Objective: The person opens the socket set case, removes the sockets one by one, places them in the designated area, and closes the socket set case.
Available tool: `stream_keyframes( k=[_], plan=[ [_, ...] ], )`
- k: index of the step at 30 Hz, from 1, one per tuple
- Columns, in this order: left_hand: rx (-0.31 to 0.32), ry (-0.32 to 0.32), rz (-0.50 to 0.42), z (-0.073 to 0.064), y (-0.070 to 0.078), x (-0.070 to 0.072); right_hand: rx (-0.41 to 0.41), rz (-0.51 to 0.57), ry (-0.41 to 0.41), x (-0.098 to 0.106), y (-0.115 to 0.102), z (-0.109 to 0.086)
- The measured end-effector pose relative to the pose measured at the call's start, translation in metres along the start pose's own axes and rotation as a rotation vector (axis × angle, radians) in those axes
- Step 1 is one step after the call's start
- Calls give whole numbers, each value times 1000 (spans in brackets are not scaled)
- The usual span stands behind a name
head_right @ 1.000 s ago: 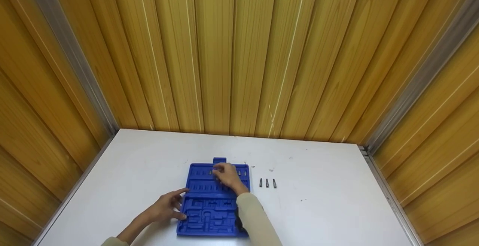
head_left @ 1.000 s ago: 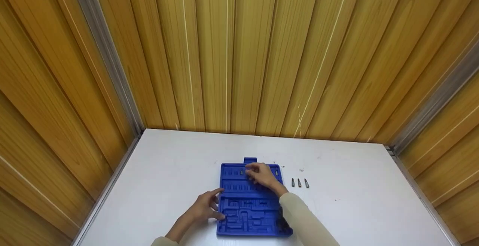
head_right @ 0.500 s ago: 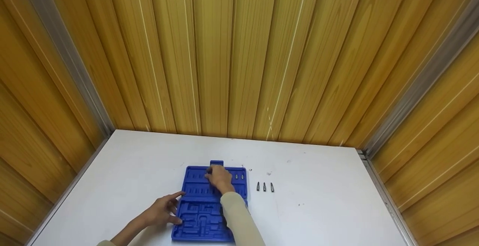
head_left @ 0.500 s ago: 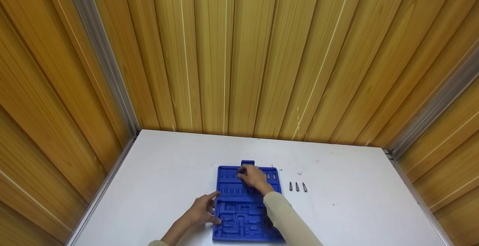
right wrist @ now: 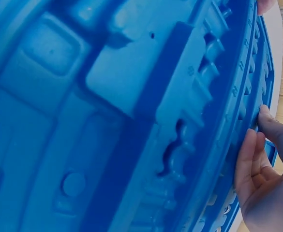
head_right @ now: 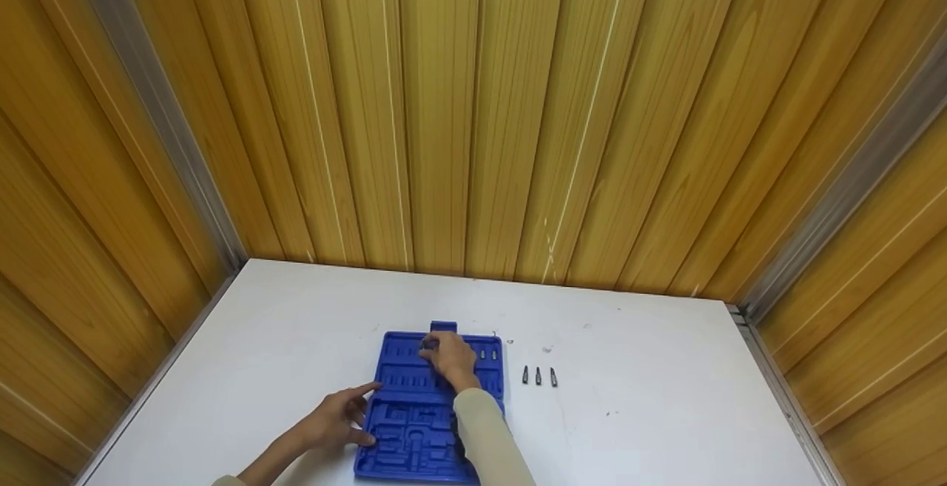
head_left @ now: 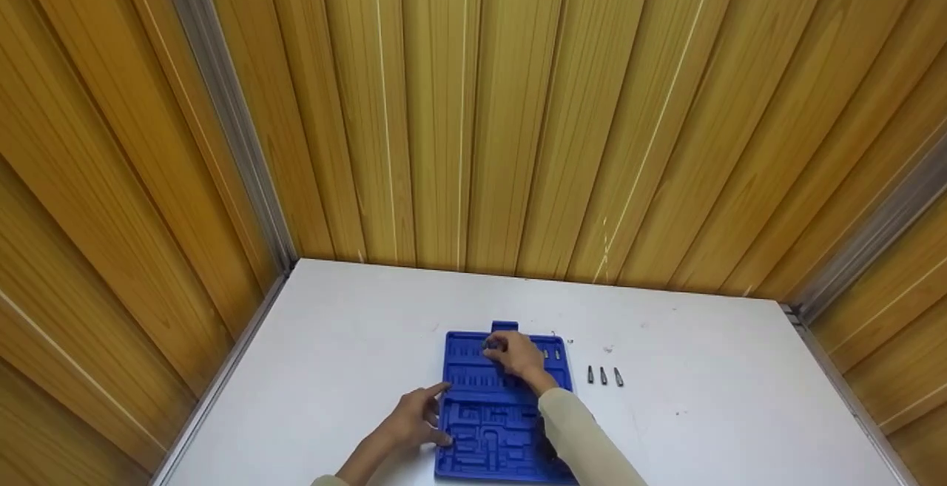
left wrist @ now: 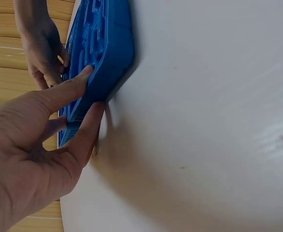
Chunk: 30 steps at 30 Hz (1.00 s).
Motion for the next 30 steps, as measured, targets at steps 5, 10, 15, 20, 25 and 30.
stream_keyframes(
  k=[5, 10, 15, 20, 25, 30],
  plan=[
    [-18, 8, 9, -1, -1, 0, -17, 48, -4, -1, 1, -2],
    [-34, 9, 6, -3, 2, 1, -40, 152, -15, -2, 3, -5],
    [-41, 17, 12, -2, 4, 0, -70, 348, -12, 1, 6, -9],
    [-49, 19, 11, 0, 4, 0, -62, 508, -104, 11, 6, -15],
    [-53, 14, 12, -1, 4, 0, -6, 550, -171, 29, 8, -20],
    [-57, 7, 9, -2, 5, 1, -17, 508, -132, 55, 23, -28]
  ],
)
Point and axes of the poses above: each hand's wrist, its own z-axis towards the middle knuckle, its own x-axis out of the back of the hand, y = z × x, the point moved 8 cm from there along z, towards the middle knuckle, and after that the axes turned 4 degrees about x, right-handed, at the moved point
